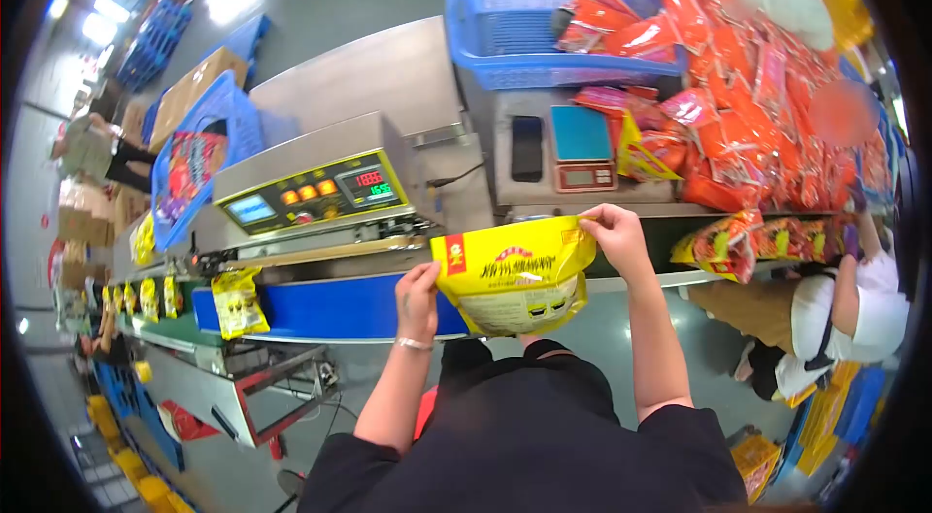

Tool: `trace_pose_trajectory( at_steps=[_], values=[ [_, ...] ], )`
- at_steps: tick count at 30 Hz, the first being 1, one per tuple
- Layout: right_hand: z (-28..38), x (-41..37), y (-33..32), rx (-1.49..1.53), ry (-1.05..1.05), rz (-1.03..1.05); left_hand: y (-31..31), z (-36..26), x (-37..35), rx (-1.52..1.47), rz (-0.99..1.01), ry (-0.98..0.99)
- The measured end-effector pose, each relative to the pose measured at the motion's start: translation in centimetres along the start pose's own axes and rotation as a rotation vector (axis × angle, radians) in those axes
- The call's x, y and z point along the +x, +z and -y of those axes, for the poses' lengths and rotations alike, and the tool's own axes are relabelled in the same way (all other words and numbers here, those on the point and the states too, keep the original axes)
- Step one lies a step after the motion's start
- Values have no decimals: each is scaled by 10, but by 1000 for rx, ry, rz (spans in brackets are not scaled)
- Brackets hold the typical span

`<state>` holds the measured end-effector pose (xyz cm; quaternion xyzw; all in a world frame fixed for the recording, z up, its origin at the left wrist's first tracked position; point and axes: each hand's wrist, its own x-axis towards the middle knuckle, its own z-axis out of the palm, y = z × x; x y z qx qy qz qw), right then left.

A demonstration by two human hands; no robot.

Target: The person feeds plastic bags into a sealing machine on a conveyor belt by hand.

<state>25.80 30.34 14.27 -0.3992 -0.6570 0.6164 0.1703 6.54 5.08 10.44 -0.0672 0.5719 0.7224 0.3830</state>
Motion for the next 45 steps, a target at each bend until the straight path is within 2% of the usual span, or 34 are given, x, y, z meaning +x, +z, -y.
trace_pose_trajectory(
  at_steps=[2,4,5,7,9,10,11,12,13,14,15,16,17,18,19,20,21,23,24,25,27,28,29,30,31,33,34,35,38,39,40,41,42,45],
  values=[
    [-44,25,27,-62,-8,8,-24,23,34,19,-124,-40],
    [-80,43,47,-163,26,-112,-48,53,70,41,-189,-10],
    [-81,49,56,-163,19,-114,-48,49,74,36,-204,-35],
    [-83,57,72,-234,185,-33,-60,33,76,89,-201,-90],
    [-77,62,97,-448,138,35,-90,30,80,54,-270,-21],
    [-67,60,114,-482,122,38,-108,21,80,75,-234,-15],
    [-56,56,129,-513,112,30,-119,11,80,73,-304,-28],
    [-77,64,150,-363,79,75,-145,7,82,126,-270,32],
    [-71,59,168,-395,19,89,-200,11,102,170,-189,28],
    [-64,60,183,-473,-68,149,-235,17,122,670,-68,331],
    [-78,65,202,-506,-94,111,-206,-7,110,170,-64,28],
    [-97,64,223,-394,-333,21,-195,-27,95,223,-21,48],
    [-57,44,206,-274,-166,115,-219,-34,109,382,-83,127],
    [-42,35,187,-198,-150,84,-242,-37,103,562,-238,368],
    [-28,31,173,-128,-150,86,-291,-37,127,831,-387,859],
    [-16,22,147,-115,-279,-58,-211,-48,76,513,-290,960],
    [-5,10,105,-98,-400,-195,-176,-48,65,502,-307,955],
    [20,-21,-18,-340,-494,-467,-107,-38,40,854,-244,1021],
    [13,-30,-67,-332,-435,-722,-46,-26,21,742,-78,832],
    [-23,-31,-123,-379,-508,-936,15,-6,0,624,93,643],
    [-51,-63,-194,-788,-384,-1150,99,50,-18,539,493,519],
    [-77,-62,-212,-665,-388,-961,134,83,-23,678,710,539],
    [-108,-58,-224,-537,-388,-772,169,96,-39,747,864,459],
    [-129,-56,-226,-496,-326,-533,188,126,-36,845,943,549],
    [-122,-61,-211,-429,-135,-468,203,147,-39,884,913,559],
    [-89,-71,-177,-340,-171,-498,202,170,-22,1045,855,481],
    [-64,-80,-161,-321,-265,-505,196,166,-21,1013,766,571],
    [-50,-85,-149,-359,-339,-480,184,150,-26,1044,718,702],
    [8,-103,-114,-145,-534,-363,118,113,-21,588,621,625],
    [17,-104,-100,-4,-546,-309,121,64,-58,615,516,501],
    [19,-100,-89,13,-534,-257,103,48,-55,732,503,750],
    [20,-94,-74,23,-534,-239,102,25,-71,668,472,763],
    [19,-86,-54,39,-530,-205,88,20,-73,612,317,656],
    [-4,-57,8,181,-306,-79,26,22,-54,623,184,590]
  ],
)
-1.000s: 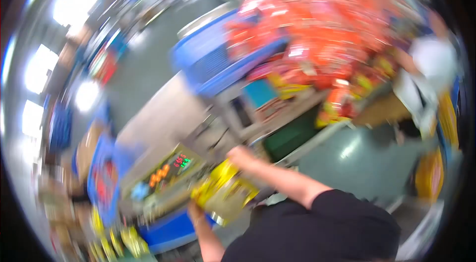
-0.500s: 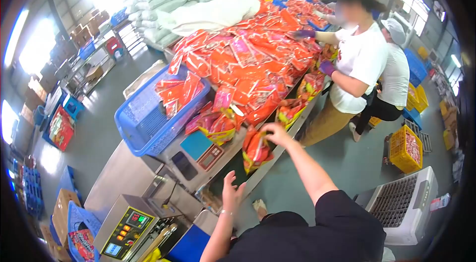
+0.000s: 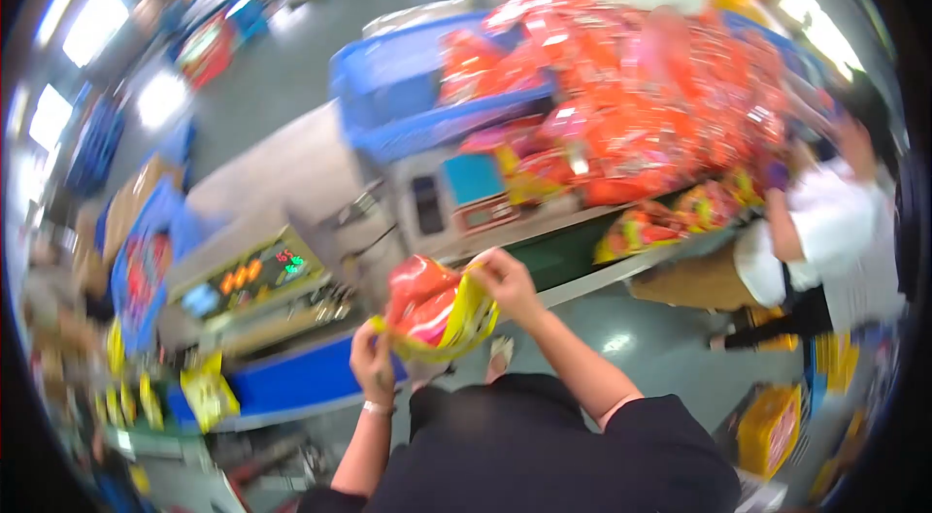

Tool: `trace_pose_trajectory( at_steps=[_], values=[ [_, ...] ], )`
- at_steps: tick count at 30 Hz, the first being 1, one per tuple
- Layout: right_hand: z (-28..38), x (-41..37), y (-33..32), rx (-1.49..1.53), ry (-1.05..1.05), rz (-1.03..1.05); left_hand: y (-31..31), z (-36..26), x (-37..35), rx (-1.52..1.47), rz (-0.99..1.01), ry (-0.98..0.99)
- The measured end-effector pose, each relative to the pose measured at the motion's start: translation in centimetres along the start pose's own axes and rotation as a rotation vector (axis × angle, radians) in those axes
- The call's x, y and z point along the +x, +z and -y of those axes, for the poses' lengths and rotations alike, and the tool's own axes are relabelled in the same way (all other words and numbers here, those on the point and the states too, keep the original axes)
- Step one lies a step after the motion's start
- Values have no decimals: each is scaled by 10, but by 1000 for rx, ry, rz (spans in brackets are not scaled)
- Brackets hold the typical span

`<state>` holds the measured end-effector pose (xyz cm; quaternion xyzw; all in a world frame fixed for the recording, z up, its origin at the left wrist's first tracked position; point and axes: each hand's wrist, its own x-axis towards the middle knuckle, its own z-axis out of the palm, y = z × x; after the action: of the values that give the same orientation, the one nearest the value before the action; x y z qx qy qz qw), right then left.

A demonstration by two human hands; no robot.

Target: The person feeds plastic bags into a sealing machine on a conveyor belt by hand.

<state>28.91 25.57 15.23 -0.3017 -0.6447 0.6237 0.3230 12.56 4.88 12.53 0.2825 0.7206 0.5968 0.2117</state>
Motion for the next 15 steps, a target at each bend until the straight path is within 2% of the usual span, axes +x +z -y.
trace_pose_trajectory(
  at_steps=[2,3,4,7,8,9,10,12,13,15],
  values=[
    [-19,7,33,-9,-71,0,-15,-5,-7,-215,-54,-126],
    [-13,9,46,-83,-96,4,-24,12,-11,-232,-50,-105],
    [-11,11,57,-48,-59,43,-28,5,-14,-351,-81,-171],
    [1,18,71,-247,-67,154,-51,19,-19,-318,-131,-120],
    [5,22,74,-324,-52,156,-61,15,-17,-389,-212,-240],
    [4,29,79,-294,-136,61,-70,13,-14,-462,-288,-360],
    [-5,37,78,-166,67,29,-78,16,-5,-556,-394,-394],
    [-26,45,86,-306,73,-44,-82,35,14,-599,-441,-528],
    [-43,46,84,-312,75,-38,-76,47,24,-569,-441,-556],
    [-82,52,76,-493,87,-155,-59,80,43,-530,-433,-608]
  ],
)
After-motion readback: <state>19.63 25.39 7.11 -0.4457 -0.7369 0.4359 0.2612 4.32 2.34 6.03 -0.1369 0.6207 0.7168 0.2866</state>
